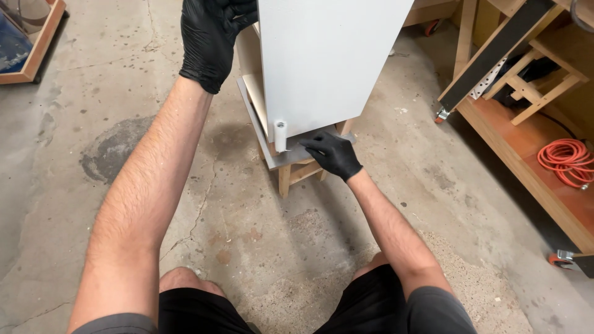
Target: Paint a wooden cabinet using a small roller and refill paint from a bottle into a tray
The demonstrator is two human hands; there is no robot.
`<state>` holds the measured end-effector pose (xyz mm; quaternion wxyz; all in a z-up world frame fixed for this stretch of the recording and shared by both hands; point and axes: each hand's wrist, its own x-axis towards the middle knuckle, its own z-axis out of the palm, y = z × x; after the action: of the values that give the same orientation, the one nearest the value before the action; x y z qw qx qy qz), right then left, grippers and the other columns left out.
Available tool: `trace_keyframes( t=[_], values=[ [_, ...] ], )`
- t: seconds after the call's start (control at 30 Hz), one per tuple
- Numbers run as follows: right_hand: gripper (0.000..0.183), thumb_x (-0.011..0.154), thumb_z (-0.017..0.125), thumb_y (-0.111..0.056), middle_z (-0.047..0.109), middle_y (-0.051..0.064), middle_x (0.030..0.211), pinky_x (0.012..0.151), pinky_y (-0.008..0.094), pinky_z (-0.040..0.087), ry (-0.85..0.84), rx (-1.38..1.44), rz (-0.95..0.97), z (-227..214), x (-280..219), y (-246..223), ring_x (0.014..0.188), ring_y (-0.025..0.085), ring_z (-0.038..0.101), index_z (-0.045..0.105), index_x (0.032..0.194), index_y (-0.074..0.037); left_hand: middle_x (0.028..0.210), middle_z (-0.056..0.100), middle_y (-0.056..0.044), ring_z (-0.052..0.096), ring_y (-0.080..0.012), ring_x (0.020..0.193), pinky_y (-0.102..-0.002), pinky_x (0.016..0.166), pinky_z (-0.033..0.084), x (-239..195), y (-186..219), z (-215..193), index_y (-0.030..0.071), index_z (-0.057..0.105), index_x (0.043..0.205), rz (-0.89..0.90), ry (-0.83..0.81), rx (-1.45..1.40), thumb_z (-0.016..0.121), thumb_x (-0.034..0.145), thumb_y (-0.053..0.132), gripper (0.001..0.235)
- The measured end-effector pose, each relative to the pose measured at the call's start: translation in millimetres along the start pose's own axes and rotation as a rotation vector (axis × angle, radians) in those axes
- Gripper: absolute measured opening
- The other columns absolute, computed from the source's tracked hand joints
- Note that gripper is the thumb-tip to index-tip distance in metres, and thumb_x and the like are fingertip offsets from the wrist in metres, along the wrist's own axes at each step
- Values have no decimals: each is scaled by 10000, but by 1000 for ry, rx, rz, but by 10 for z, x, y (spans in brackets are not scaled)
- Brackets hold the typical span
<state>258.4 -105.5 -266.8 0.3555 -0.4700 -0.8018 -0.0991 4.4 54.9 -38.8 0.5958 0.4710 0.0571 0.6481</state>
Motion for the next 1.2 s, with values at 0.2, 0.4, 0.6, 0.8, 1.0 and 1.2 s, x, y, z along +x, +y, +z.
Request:
trace_keyframes(
  t=[0.2, 0.4, 0.6, 0.8, 1.0, 1.2],
  values=[
    [236, 982, 699, -151, 734, -33, 992, 538, 341, 487, 17, -111, -34, -70, 58, 339, 771, 194, 659, 790, 1120, -319, 833, 723, -57, 753, -267, 808, -451, 753, 662, -64, 131, 123, 156, 640, 884, -18, 16, 90, 574, 895, 408, 260],
    [233, 990, 724, -195, 727, -48, 989, 582, 323, 548, 12, -77, 31, -50, 32, 345, 785, 164, 691, 772, 1169, -335, 830, 727, -64, 758, -269, 792, -447, 740, 670, -103, 166, 156, 138, 652, 890, -14, 51, 104, 574, 887, 401, 274],
    [216, 979, 717, -157, 681, -53, 927, 509, 331, 437, 42, -35, -49, 136, 147, 227, 722, 176, 657, 798, 1094, -321, 822, 698, -53, 715, -221, 774, -376, 741, 620, -169, 307, 268, 159, 620, 880, -37, -3, 132, 566, 888, 454, 300],
    [193, 983, 744, -240, 687, -70, 1033, 669, 291, 483, -23, -109, 219, -647, -436, 1401, 891, 152, 675, 791, 1156, -311, 868, 736, -46, 758, -238, 848, -397, 801, 635, -201, 433, 310, 179, 649, 893, -98, 15, 175, 573, 850, 406, 243],
    [240, 974, 752, -262, 673, -82, 987, 619, 315, 463, -69, -127, 213, -501, -347, 1351, 834, 148, 670, 781, 1193, -356, 789, 578, 32, 622, -159, 792, -326, 768, 507, -278, 591, 421, 202, 562, 772, -179, 35, 128, 592, 797, 361, 164],
    [253, 969, 759, -257, 651, -83, 950, 651, 302, 450, -106, -94, 278, -730, -415, 1669, 821, 144, 650, 778, 1198, -363, 894, 741, -56, 725, -189, 822, -308, 781, 574, -295, 675, 524, 114, 742, 844, -247, 165, 188, 535, 667, 379, 380]
  ],
)
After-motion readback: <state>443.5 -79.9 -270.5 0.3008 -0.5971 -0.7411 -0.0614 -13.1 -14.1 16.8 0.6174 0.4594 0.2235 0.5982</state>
